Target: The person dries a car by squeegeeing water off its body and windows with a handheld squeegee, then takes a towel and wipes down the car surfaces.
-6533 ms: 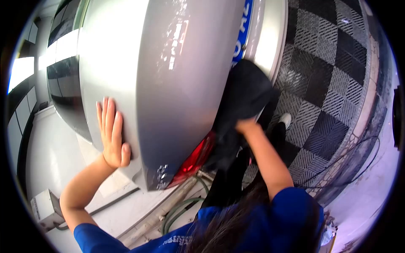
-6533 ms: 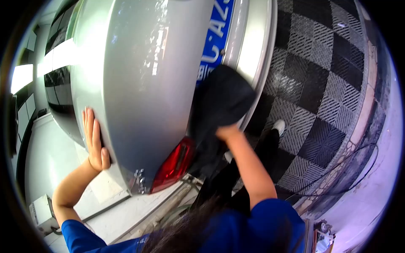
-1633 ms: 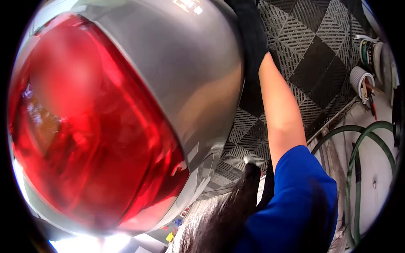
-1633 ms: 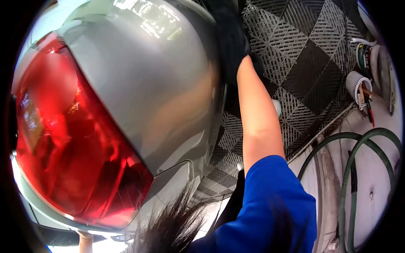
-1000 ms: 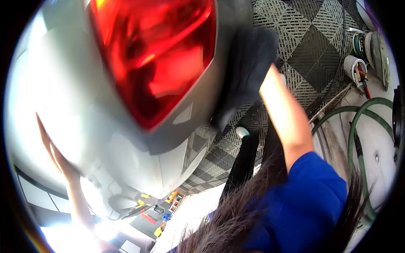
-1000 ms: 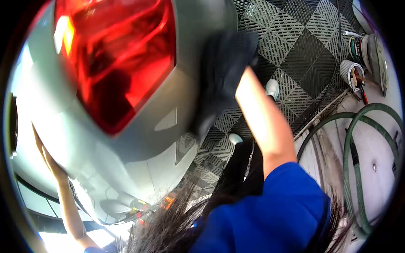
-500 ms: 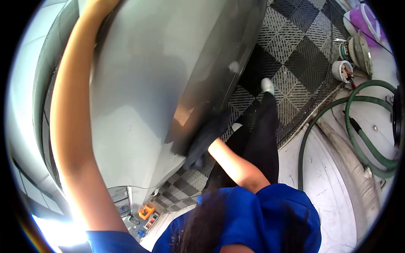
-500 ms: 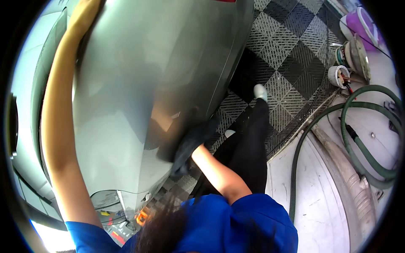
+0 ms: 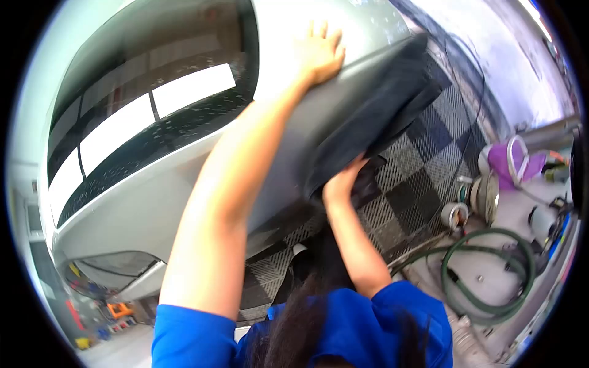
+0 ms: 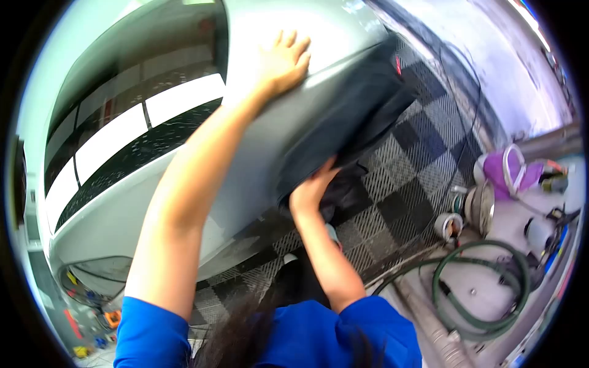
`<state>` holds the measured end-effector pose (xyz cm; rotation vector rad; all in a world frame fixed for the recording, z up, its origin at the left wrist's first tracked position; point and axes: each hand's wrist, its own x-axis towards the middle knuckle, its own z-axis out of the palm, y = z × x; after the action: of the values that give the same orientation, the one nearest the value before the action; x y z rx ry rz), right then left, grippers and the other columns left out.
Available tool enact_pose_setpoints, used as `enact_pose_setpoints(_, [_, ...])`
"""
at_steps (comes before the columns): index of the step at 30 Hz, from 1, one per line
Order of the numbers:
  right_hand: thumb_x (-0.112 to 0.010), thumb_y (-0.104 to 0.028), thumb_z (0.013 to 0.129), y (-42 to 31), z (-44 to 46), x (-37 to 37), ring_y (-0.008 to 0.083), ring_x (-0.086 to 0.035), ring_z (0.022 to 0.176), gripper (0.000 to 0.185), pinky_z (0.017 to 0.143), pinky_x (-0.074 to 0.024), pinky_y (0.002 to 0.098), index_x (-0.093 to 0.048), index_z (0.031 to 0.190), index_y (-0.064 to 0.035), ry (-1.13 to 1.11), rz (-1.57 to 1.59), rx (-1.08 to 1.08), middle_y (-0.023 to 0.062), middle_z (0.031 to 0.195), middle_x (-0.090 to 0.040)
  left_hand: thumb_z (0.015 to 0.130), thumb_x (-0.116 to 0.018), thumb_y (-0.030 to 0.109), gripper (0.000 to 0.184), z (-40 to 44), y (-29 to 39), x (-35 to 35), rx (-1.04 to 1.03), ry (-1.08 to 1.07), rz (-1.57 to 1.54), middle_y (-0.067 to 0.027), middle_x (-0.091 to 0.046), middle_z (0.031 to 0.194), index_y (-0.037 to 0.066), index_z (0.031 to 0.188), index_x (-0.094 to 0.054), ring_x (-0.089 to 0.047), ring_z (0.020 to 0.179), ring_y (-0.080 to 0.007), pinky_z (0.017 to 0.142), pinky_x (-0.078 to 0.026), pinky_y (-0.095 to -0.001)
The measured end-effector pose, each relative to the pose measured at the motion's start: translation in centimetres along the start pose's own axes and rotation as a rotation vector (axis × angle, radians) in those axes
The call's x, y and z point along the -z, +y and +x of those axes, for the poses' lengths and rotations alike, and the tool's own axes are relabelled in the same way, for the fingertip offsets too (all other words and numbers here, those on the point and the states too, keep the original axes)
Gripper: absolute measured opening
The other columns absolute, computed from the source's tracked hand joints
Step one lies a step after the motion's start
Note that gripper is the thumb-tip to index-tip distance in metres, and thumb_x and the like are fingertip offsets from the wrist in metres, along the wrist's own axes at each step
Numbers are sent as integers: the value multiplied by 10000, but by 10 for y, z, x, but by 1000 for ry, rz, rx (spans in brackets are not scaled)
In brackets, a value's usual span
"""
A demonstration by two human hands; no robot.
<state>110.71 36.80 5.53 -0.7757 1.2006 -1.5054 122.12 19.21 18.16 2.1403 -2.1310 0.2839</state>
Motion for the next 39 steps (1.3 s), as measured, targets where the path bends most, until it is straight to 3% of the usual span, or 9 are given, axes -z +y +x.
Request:
enact_pose_setpoints(5, [-773,-391,658,-39,-89,4,590,-76,1379,968,1042,-53,761,-353,1421,32,-1054,-1040,646,301,1513,-201,905,-375,77,439,-51,-98,54,289,799,-852,-255,-433,1426,-47,1307,-503,-327,1391,-372,1154,-251,-408])
enact_pose_setpoints(8, [-696,-404,789,-57,12,-24,383,-288,1398,769,1146,-229,495,-423,1385,-2,-995,-866,224,212,1499,-325,912,-473,35,344,-202,-150,145,327,731,-686,-193,-421,1469,18,1227,-609,-321,1417,-318,1137,-275,-392])
enact_pose_setpoints(10, [-380,-431,981,29,132,-12,284,-222,1444,645,1197,-146,353,-321,1464,-9,-714,-1183,1083,177,1519,-313,912,-467,8,359,-331,-165,194,388,740,-369,-167,-449,1457,24,1238,-616,-372,1391,-290,1142,-266,-391])
enact_pose_setpoints(18, [-615,-223,892,-83,-42,-176,321,-456,1254,451,1063,-357,404,-511,1279,-18,-869,-377,835,168,1319,-512,968,-420,20,248,-768,27,119,1835,1031,-153,-141,-621,1208,-36,1110,-615,-565,1157,-242,1046,-403,-364])
enact_pose_setpoints(23, [-598,-126,845,-115,-341,-356,300,-520,971,324,842,-427,479,-572,1149,-16,-650,-646,1401,141,1061,-564,934,-437,-55,183,-742,-84,109,1350,1161,-507,-158,-649,1132,-15,962,-614,-595,1101,-246,1004,-436,-366])
enact_pose_setpoints(31, [-763,-263,596,-98,-452,-346,479,-208,1414,185,1047,-21,771,-697,595,-90,-873,-178,1348,133,1478,-399,899,-404,-100,250,-674,-224,235,80,892,-375,-209,-632,1081,-23,1095,-539,-614,1051,-360,994,-437,-573])
enact_pose_setpoints(33, [-817,-304,555,-80,-372,-261,444,-110,1461,361,1052,18,749,-752,839,-91,-1015,-661,1276,90,1557,-311,900,-413,-98,248,-734,-213,202,237,768,-405,-192,-644,1072,-11,1080,-561,-617,1039,-349,993,-440,-560])
enact_pose_setpoints(35, [-731,-428,714,0,-267,-190,372,-130,1467,1025,1150,-7,609,-214,1525,-73,-749,-776,1039,116,1577,-246,865,-438,-105,289,-799,-182,167,653,668,-479,-178,-646,1086,-26,1083,-609,-617,1055,-332,1006,-450,-476])
enact_pose_setpoints(39, [-548,-313,893,62,-129,-69,331,-379,1296,457,1080,-267,548,-489,1254,-38,-352,-1625,874,139,1308,-481,966,-397,-31,317,-888,-117,148,1308,846,-734,-156,-610,1176,-54,1264,-502,-586,1097,-245,994,-437,-372])
